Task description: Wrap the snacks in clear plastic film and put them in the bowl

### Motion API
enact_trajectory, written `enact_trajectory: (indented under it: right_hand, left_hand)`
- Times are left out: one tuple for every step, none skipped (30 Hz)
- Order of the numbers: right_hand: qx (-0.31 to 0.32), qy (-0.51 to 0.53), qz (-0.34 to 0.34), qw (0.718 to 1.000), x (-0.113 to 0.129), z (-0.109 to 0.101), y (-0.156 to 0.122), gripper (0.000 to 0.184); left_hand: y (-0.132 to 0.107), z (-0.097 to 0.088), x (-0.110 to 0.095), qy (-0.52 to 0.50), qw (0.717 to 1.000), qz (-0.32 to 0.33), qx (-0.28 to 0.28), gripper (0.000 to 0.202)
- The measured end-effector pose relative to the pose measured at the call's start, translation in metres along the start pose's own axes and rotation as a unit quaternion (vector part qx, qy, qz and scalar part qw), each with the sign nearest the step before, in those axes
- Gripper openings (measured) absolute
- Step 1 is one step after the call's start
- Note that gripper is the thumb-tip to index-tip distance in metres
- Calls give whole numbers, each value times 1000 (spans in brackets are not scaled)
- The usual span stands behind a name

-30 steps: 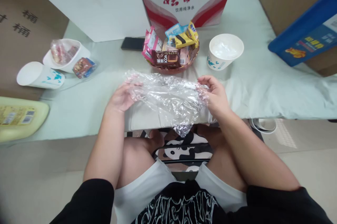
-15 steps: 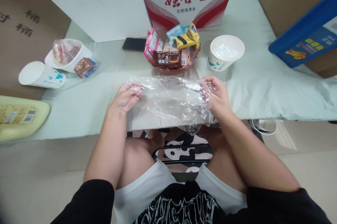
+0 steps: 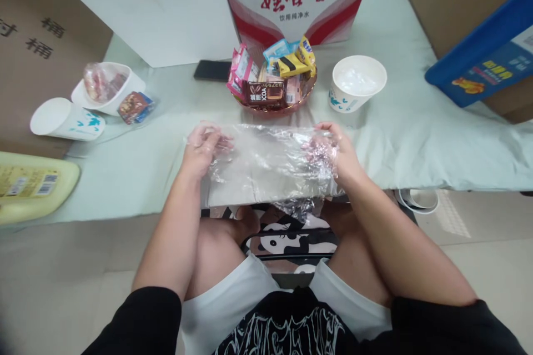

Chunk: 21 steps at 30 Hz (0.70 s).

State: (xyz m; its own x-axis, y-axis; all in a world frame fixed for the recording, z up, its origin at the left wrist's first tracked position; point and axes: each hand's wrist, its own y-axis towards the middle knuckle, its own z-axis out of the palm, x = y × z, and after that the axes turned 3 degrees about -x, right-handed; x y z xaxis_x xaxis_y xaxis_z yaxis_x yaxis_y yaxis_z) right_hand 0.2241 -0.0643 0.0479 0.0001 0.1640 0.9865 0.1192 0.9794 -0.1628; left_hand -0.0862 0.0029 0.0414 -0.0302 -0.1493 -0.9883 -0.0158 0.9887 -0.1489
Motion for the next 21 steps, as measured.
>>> enact_trajectory:
  right_hand:
    - [32,-18,9,999,1,0,0,40]
    - [56,-33,12,998,2,0,-1,40]
    - [63,-39,11,997,2,1,-1,40]
    - [55,-35,9,998,2,1,-1,39]
    - [34,-25,6,999,2,1,-2,38]
    - [5,-13,2,1000,2,1,-3,37]
    - [-25,-6,-4,1000,3,1,-3,35]
    - [-52,-3,-14,999,3,1,-5,32]
    - [-74,-2,-28,997,4,1,-6,30]
    - [-88,2,-44,995,6,0,-7,28]
    - [-96,11,-59,994,8,0,-8,27]
    - [-98,24,-70,992,10,-1,-9,25]
    - [-97,37,-74,992,13,-2,-10,23]
    - [-92,43,-73,992,15,-3,-11,19]
    - [-83,39,-69,993,16,-5,-10,16]
    - [-70,28,-67,995,17,-7,-10,14]
    - [-55,14,-72,996,16,-10,-9,15]
    - [-35,-1,-82,996,15,-13,-8,21]
    - [-12,-18,-96,995,13,-15,-6,33]
    - [17,-53,-117,992,10,-17,-5,46]
    - [32,-94,-137,986,7,-19,-4,58]
  left_hand:
    - [1,0,1,16,1000,7,-8,39]
    - [1,-1,1,27,999,12,-15,39]
    - [2,-2,2,34,999,15,-19,39]
    - [2,-3,2,35,999,16,-23,40]
    - [2,-4,1,33,999,16,-25,41]
    - [2,-5,0,27,999,15,-27,41]
    - [1,-6,-2,18,999,14,-29,40]
    - [0,-6,-4,6,999,13,-29,38]
    - [-1,-6,-6,-8,999,10,-29,35]
    - [-2,-6,-9,-24,999,5,-30,31]
    - [-2,-6,-12,-41,999,-3,-31,26]
    - [-3,-7,-14,-57,998,-15,-32,23]
    - [-3,-7,-16,-72,997,-27,-31,20]
    - [-2,-8,-18,-85,995,-40,-27,17]
    - [-1,-10,-19,-98,994,-55,-19,14]
    - [0,-12,-20,-111,991,-69,-7,11]
    - [2,-14,-21,-122,989,-84,6,11]
    - [3,-15,-20,-129,987,-98,17,16]
    - [4,-17,-19,-130,985,-110,24,23]
    - [6,-18,-18,-126,985,-119,26,31]
    - [6,-18,-16,-115,985,-124,24,35]
